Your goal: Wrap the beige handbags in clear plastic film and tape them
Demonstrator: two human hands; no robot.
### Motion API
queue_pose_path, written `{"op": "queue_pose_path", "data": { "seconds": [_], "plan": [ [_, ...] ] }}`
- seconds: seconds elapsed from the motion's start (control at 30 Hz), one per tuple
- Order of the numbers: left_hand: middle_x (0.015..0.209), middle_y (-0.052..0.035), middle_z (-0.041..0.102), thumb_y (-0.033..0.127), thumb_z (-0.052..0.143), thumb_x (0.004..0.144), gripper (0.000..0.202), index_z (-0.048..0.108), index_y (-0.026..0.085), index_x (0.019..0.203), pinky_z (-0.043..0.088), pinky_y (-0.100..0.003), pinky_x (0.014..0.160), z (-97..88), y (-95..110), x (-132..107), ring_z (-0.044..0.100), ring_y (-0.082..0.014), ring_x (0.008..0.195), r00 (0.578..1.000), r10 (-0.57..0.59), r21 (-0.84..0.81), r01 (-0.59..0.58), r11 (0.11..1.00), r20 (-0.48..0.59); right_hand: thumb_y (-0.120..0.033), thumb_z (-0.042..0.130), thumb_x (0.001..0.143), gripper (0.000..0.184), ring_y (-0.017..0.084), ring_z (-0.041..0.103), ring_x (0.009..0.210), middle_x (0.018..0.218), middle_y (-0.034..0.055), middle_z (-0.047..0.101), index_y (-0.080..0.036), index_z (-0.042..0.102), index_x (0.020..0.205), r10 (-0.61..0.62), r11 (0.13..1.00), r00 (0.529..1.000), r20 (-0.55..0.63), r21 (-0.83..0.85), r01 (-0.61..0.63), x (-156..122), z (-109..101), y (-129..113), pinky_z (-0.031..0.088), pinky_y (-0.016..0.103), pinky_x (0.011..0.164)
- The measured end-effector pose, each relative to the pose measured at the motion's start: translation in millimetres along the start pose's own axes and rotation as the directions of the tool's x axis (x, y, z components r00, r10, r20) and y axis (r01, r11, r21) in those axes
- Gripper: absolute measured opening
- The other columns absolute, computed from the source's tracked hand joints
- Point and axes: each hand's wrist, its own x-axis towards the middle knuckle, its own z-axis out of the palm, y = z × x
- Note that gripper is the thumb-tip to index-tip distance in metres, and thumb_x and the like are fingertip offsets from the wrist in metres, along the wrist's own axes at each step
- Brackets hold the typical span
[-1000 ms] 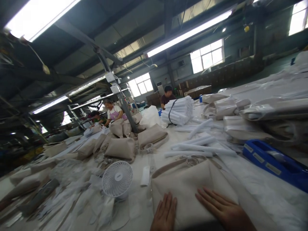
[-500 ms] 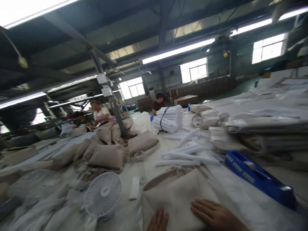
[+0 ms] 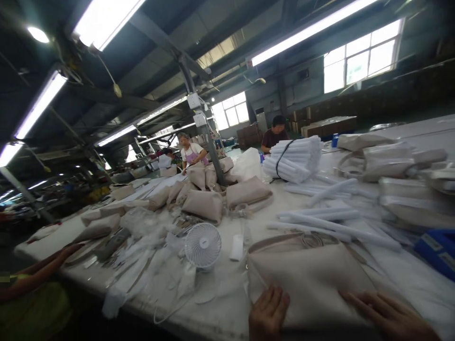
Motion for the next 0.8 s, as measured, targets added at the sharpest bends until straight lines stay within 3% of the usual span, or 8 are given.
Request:
{"op": "queue_pose_path", "data": {
  "seconds": [0.17,0.2,0.27,0.37,0.47,0.6,0.67,0.8],
  "plan": [
    [0.135,-0.0069,0.064,-0.002,0.04,0.087,0.058,0.053,0.017,0.14,0.057,-0.038,0.099,-35.6,16.4,17.0,0.059,-0.0208,0.127,0.937,-0.054,-0.013,0.062,0.998,0.345,-0.009,0.041,0.096,0.052,0.017,0.064,0.08,0.094,-0.0012,0.072,-0.039,0.063,0.132,-0.077,0.996,0.977,0.197,-0.032,0.085,15.6,-25.4,-9.0,0.051,0.025,0.076],
    [0.14,-0.009,0.06,-0.003,0.042,0.084,0.063,0.049,0.015,0.144,0.055,-0.041,0.101,-41.0,20.8,26.0,0.056,-0.0233,0.13,0.91,-0.073,-0.012,0.085,0.996,0.408,-0.009,0.04,0.097,0.051,0.016,0.063,0.079,0.093,-0.0006,0.072,-0.038,0.065,0.13,-0.063,0.997,0.976,0.206,-0.034,0.071,19.3,-28.1,-10.4,0.051,0.025,0.074],
    [0.154,-0.0113,0.044,-0.001,0.05,0.079,0.075,0.037,0.018,0.151,0.049,-0.048,0.108,-45.7,29.1,47.6,0.045,-0.0293,0.14,0.805,-0.145,-0.001,0.178,0.984,0.575,-0.011,0.041,0.098,0.047,0.016,0.061,0.077,0.089,0.0005,0.072,-0.037,0.069,0.125,-0.026,0.999,0.972,0.235,-0.012,0.029,24.7,-30.1,-12.3,0.051,0.024,0.074],
    [0.165,-0.0116,0.019,0.004,0.06,0.077,0.09,0.025,0.028,0.156,0.038,-0.059,0.113,-37.2,39.3,73.5,0.024,-0.0362,0.15,0.716,-0.077,-0.069,0.172,0.983,0.694,-0.011,0.041,0.098,0.046,0.015,0.06,0.075,0.09,0.0019,0.072,-0.034,0.07,0.124,0.034,0.999,0.954,0.297,0.025,-0.044,30.9,-36.0,-15.2,0.051,0.025,0.077],
    [0.166,-0.0109,0.016,0.001,0.056,0.08,0.09,0.021,0.033,0.156,0.031,-0.065,0.115,-20.9,46.5,75.3,0.019,-0.0364,0.151,0.733,0.001,-0.106,0.097,0.99,0.68,-0.014,0.05,0.092,0.045,0.019,0.062,0.084,0.097,0.0054,0.071,-0.028,0.066,0.131,0.011,0.994,0.906,0.423,0.093,-0.055,47.0,-56.6,-21.2,0.053,0.029,0.081],
    [0.166,-0.0091,0.014,0.001,0.051,0.084,0.086,0.02,0.035,0.156,0.03,-0.065,0.115,-8.9,52.1,57.2,0.016,-0.0356,0.152,0.761,-0.027,-0.078,0.102,0.992,0.648,-0.034,0.063,0.09,0.046,0.023,0.065,0.102,0.113,0.0066,0.071,-0.027,0.061,0.136,-0.085,0.973,0.823,0.561,0.225,-0.053,87.4,-78.3,-33.6,0.047,0.04,0.104],
    [0.167,-0.0088,0.014,0.003,0.05,0.086,0.082,0.02,0.035,0.156,0.029,-0.066,0.116,-7.0,53.7,50.8,0.015,-0.0353,0.152,0.765,-0.045,-0.074,0.121,0.99,0.643,-0.039,0.061,0.094,0.048,0.026,0.06,0.119,0.129,0.006,0.067,-0.028,0.057,0.14,-0.102,0.966,0.841,0.531,0.254,-0.043,104.5,-67.9,-40.2,0.034,0.048,0.116],
    [0.166,-0.0087,0.015,0.007,0.051,0.087,0.079,0.024,0.033,0.156,0.029,-0.067,0.115,-2.1,55.6,42.6,0.015,-0.0356,0.152,0.77,-0.043,-0.085,0.125,0.988,0.637,-0.041,0.058,0.096,0.059,0.033,0.032,0.146,0.158,0.0072,0.038,-0.027,0.041,0.151,-0.1,0.97,0.865,0.491,0.243,-0.026,106.6,-14.4,-48.0,0.018,0.056,0.121]
  ]
}}
